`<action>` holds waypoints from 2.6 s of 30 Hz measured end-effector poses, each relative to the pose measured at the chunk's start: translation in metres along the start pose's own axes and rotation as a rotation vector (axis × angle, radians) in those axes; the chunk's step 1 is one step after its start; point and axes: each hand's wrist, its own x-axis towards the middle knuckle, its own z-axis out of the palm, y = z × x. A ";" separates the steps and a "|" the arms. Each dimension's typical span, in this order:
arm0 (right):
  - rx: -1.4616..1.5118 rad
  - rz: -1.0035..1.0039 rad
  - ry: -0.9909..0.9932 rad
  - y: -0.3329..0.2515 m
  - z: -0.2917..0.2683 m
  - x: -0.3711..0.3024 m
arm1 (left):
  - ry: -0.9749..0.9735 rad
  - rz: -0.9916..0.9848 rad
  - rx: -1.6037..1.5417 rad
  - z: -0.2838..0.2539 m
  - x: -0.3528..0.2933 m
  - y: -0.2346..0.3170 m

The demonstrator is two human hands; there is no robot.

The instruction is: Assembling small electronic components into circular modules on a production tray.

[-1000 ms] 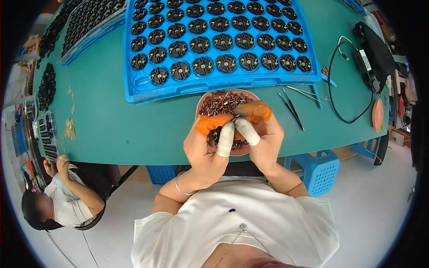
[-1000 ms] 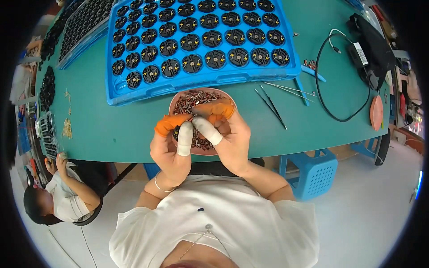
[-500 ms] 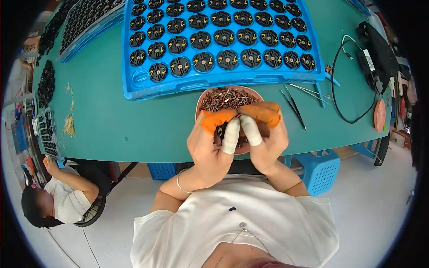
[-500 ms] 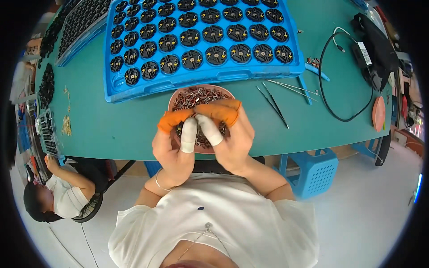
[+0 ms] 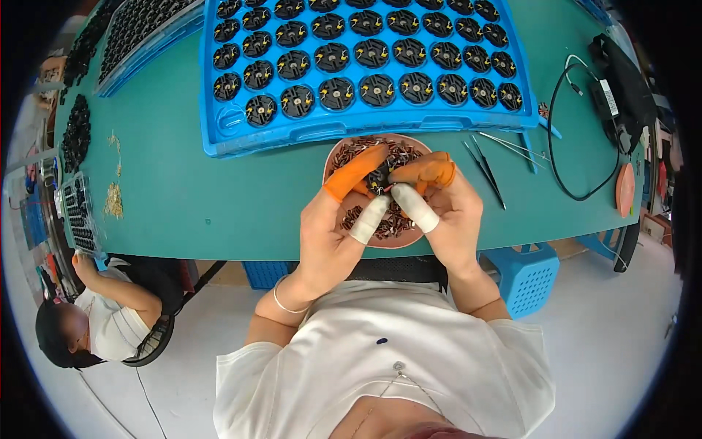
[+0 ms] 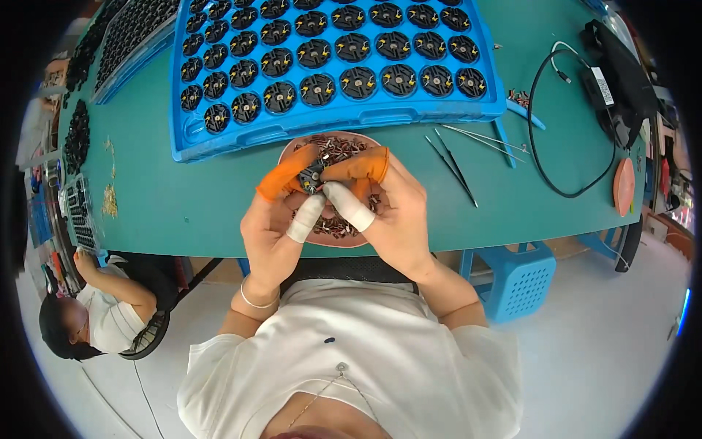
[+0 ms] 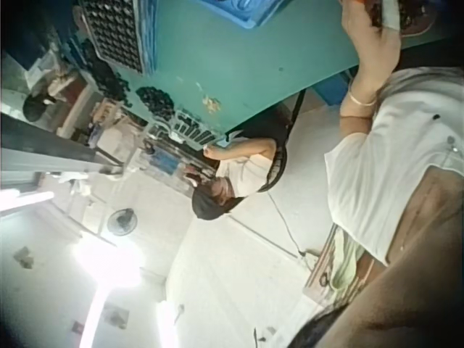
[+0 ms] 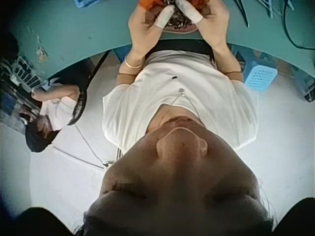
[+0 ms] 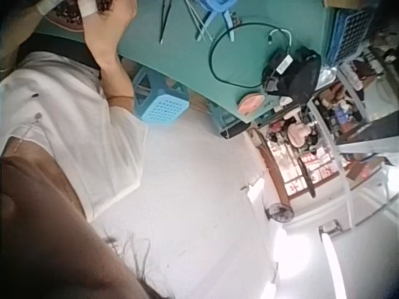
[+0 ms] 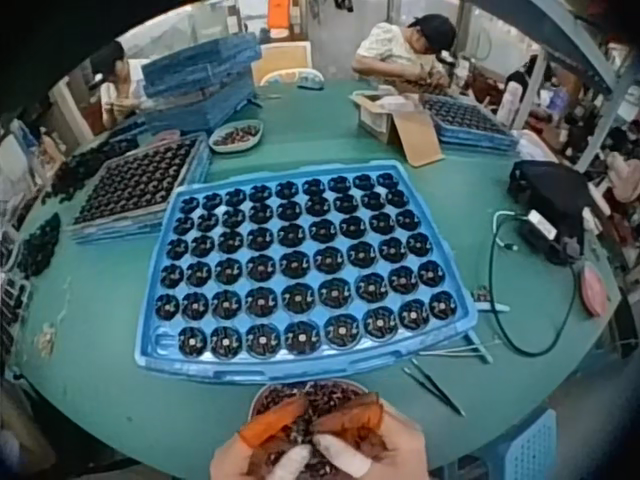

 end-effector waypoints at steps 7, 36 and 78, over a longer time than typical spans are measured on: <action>-0.106 -0.121 -0.040 0.001 -0.002 -0.001 | 0.022 -0.015 -0.192 0.004 -0.002 0.002; -0.821 -0.715 -0.015 0.007 -0.050 -0.050 | 0.118 -0.137 -0.271 0.057 -0.049 0.013; 0.234 0.061 -0.120 -0.008 -0.297 -0.344 | 0.163 -0.032 -0.050 0.351 -0.295 0.058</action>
